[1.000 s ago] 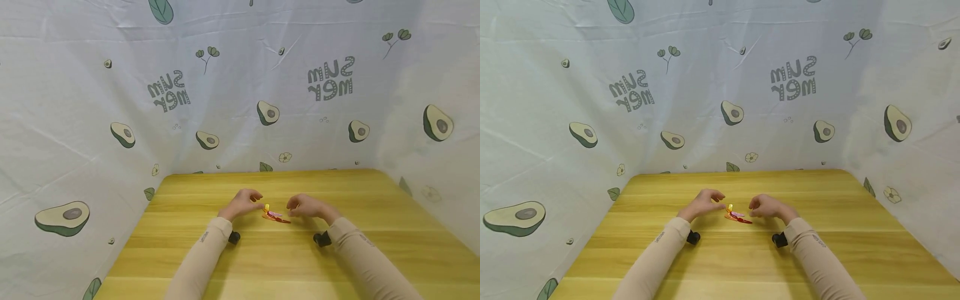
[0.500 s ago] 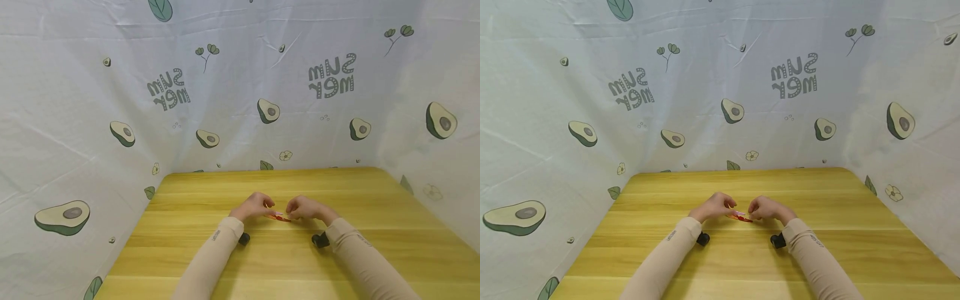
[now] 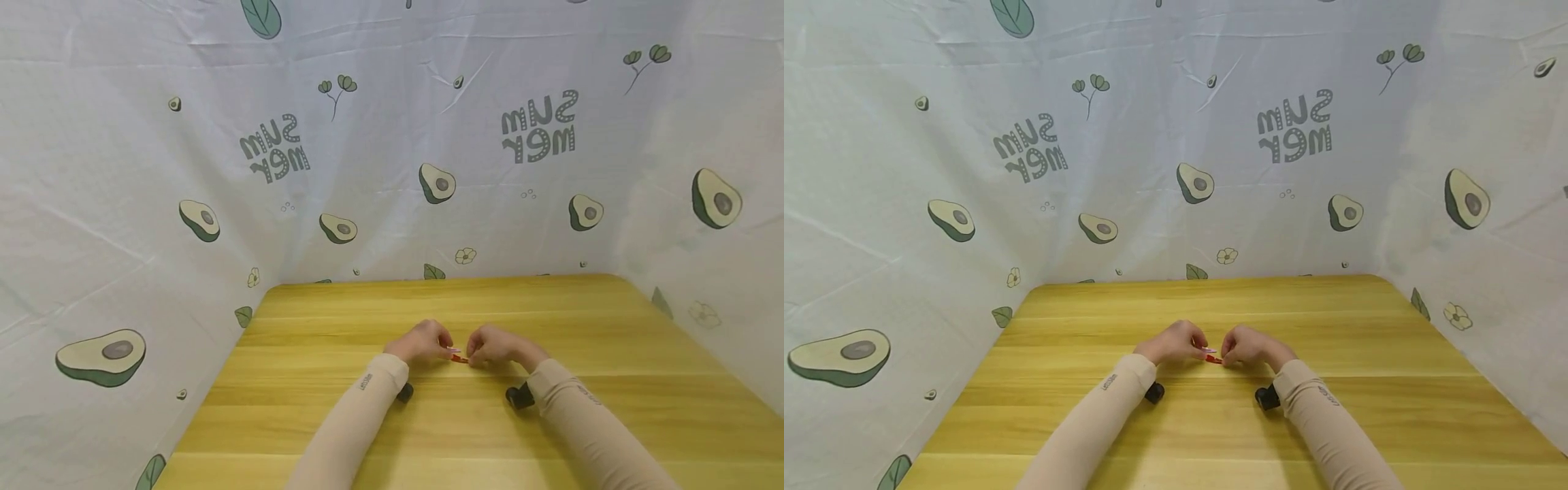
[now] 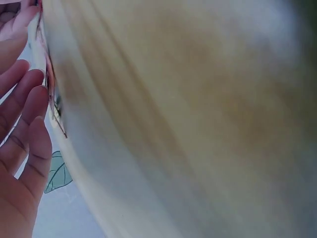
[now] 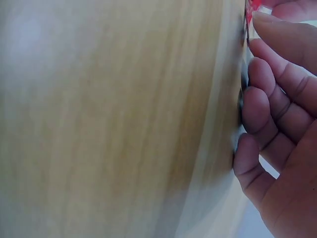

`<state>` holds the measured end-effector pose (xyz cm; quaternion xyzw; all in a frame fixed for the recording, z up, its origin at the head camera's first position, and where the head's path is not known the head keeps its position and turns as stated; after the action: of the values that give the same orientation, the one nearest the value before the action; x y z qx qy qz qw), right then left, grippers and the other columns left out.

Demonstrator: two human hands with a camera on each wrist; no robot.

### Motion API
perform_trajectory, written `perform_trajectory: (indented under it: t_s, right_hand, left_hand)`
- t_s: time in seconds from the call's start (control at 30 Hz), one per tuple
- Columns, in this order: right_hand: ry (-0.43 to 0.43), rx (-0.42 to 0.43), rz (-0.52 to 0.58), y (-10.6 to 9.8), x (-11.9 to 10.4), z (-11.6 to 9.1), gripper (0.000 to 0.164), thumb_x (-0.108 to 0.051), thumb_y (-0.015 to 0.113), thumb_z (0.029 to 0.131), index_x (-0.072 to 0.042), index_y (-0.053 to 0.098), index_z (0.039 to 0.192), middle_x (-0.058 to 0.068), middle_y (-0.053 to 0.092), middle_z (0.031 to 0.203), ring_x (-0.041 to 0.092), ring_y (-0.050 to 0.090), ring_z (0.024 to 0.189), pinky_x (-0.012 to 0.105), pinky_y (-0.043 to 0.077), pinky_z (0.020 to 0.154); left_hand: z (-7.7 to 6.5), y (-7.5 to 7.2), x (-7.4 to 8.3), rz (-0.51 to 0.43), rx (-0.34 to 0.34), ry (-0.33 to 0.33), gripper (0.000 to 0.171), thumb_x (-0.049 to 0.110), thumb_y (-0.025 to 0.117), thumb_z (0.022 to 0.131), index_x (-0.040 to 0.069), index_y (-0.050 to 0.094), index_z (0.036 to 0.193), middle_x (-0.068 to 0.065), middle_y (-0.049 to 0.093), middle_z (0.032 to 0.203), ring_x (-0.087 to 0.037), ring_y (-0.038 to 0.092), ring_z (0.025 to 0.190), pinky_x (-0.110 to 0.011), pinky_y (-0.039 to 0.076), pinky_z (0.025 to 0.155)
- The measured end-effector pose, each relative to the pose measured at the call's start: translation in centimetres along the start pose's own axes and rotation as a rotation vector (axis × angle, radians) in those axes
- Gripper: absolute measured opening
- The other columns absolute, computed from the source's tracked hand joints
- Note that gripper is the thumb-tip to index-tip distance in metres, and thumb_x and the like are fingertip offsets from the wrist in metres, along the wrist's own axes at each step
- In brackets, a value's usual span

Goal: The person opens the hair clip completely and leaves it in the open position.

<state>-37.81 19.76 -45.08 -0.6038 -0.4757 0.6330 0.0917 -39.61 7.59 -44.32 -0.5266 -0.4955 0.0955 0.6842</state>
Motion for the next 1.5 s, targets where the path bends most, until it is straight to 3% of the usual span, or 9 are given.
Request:
perform_trajectory:
  t_s: [0.3,0.63,0.87,1.03,1.27,1.5]
  right_hand:
    - [0.011,0.026,-0.047,0.1,-0.1,0.0,0.005,0.001,0.070,0.085,-0.001,0.067,0.082,-0.001,0.060,0.074,0.010,0.048,0.064,0.022,0.040,0.058]
    - [0.001,0.029,-0.011,0.2,-0.3,-0.2,0.006,0.002,0.070,0.085,0.000,0.067,0.081,-0.002,0.058,0.071,0.011,0.047,0.064,0.023,0.039,0.058]
    - [-0.087,-0.012,0.000,0.1,-0.6,-0.4,0.011,-0.001,0.068,0.086,-0.006,0.065,0.077,-0.005,0.058,0.070,0.008,0.047,0.062,0.022,0.039,0.057]
    - [-0.046,0.001,-0.019,0.3,-0.5,-0.2,0.008,0.000,0.066,0.087,-0.002,0.065,0.080,-0.003,0.057,0.071,0.009,0.047,0.064,0.022,0.039,0.059]
    - [-0.086,0.008,-0.012,0.4,-0.9,-0.5,0.008,0.000,0.064,0.090,0.002,0.063,0.083,-0.003,0.055,0.071,0.008,0.046,0.062,0.021,0.038,0.058]
    - [-0.094,0.038,-0.015,0.1,-0.6,-0.7,0.008,-0.004,0.063,0.092,-0.002,0.065,0.085,-0.001,0.058,0.076,0.010,0.049,0.066,0.022,0.041,0.060]
  left_hand:
    - [0.7,0.7,0.6,0.073,-0.010,0.023,0.009,0.016,0.076,0.088,0.010,0.077,0.095,0.005,0.070,0.090,-0.005,0.058,0.079,-0.019,0.049,0.071]
    - [0.6,1.1,1.5,0.128,-0.034,0.045,0.005,0.014,0.076,0.088,0.009,0.077,0.090,0.005,0.071,0.085,-0.003,0.057,0.073,-0.016,0.047,0.066]
    - [0.6,1.3,1.6,0.140,-0.036,0.066,0.007,0.013,0.075,0.090,0.010,0.076,0.084,0.006,0.068,0.078,-0.003,0.053,0.067,-0.015,0.045,0.061]
    - [0.5,1.4,1.6,0.111,-0.046,0.087,0.011,0.012,0.073,0.091,0.010,0.075,0.080,0.007,0.064,0.073,-0.003,0.050,0.064,-0.015,0.043,0.060]
    - [0.3,1.4,1.0,0.025,-0.028,0.076,0.013,0.011,0.071,0.091,0.011,0.072,0.078,0.008,0.061,0.072,-0.005,0.049,0.066,-0.017,0.043,0.061]
    - [0.0,1.0,0.5,-0.060,-0.015,0.050,0.013,0.013,0.069,0.093,0.012,0.073,0.081,0.005,0.065,0.073,-0.005,0.051,0.065,-0.019,0.044,0.059]
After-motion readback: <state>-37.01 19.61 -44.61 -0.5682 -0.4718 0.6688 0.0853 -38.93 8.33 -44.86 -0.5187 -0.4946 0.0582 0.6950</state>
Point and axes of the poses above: each hand's wrist, its own z-axis towards the middle knuckle, its own y-axis out of the palm, x = y × z, the point moved 8 cm from there along z, towards the middle knuckle
